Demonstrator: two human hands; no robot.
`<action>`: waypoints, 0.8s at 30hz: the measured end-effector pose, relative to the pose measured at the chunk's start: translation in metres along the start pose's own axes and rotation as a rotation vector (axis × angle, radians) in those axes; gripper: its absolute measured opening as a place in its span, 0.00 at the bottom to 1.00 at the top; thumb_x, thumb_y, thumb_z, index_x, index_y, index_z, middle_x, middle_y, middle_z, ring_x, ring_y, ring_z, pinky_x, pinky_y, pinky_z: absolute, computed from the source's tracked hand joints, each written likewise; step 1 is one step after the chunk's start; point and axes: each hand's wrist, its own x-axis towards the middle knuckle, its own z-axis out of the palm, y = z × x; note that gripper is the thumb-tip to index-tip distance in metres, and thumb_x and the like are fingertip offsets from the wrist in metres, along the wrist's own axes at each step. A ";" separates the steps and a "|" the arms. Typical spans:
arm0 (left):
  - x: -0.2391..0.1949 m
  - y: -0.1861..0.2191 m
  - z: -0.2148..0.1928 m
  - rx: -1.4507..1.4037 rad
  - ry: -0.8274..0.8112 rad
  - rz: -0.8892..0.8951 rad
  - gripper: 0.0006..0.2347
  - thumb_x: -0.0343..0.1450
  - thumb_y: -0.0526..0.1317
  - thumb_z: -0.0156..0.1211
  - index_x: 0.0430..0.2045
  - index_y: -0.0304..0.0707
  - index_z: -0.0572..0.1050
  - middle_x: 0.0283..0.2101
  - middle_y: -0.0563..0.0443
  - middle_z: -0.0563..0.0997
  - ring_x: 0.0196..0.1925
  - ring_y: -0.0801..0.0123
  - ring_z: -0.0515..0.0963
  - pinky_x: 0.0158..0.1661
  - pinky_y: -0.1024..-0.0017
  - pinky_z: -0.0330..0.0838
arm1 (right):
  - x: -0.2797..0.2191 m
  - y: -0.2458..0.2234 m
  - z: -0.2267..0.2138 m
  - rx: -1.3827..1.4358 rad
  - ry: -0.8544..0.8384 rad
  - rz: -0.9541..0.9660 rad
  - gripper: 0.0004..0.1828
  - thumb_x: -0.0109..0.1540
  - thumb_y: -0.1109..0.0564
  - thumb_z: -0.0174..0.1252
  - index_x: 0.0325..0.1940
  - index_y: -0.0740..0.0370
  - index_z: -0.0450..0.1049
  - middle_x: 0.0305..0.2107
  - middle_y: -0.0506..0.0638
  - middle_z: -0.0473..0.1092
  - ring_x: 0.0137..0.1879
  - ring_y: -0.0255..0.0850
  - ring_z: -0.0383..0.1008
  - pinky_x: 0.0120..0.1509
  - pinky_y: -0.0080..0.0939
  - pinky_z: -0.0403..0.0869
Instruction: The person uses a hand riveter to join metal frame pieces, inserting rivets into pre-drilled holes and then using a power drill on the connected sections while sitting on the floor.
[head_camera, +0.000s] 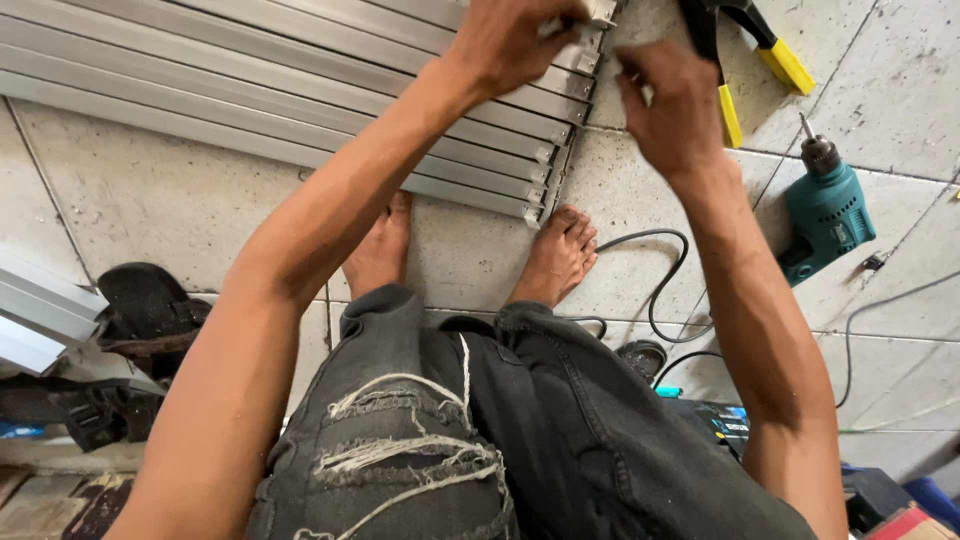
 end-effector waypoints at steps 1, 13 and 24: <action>-0.003 0.008 -0.006 -0.004 -0.003 0.004 0.00 0.85 0.41 0.80 0.46 0.52 0.93 0.37 0.56 0.93 0.35 0.59 0.88 0.35 0.54 0.74 | -0.001 0.001 0.007 -0.002 0.002 0.006 0.14 0.79 0.77 0.79 0.68 0.78 0.89 0.52 0.68 0.89 0.53 0.56 0.91 0.59 0.53 0.91; -0.012 0.002 0.021 0.242 0.039 0.062 0.03 0.74 0.42 0.83 0.37 0.51 0.92 0.36 0.51 0.88 0.39 0.45 0.85 0.33 0.44 0.68 | 0.029 0.023 0.031 0.031 0.008 -0.149 0.11 0.81 0.73 0.71 0.68 0.72 0.90 0.49 0.68 0.86 0.53 0.67 0.87 0.57 0.63 0.80; -0.009 0.024 0.015 0.158 0.197 0.080 0.01 0.79 0.38 0.77 0.41 0.49 0.88 0.39 0.50 0.86 0.41 0.47 0.83 0.38 0.46 0.69 | 0.037 0.015 0.021 0.016 -0.011 -0.196 0.10 0.84 0.72 0.68 0.68 0.72 0.89 0.46 0.66 0.84 0.49 0.68 0.84 0.54 0.63 0.78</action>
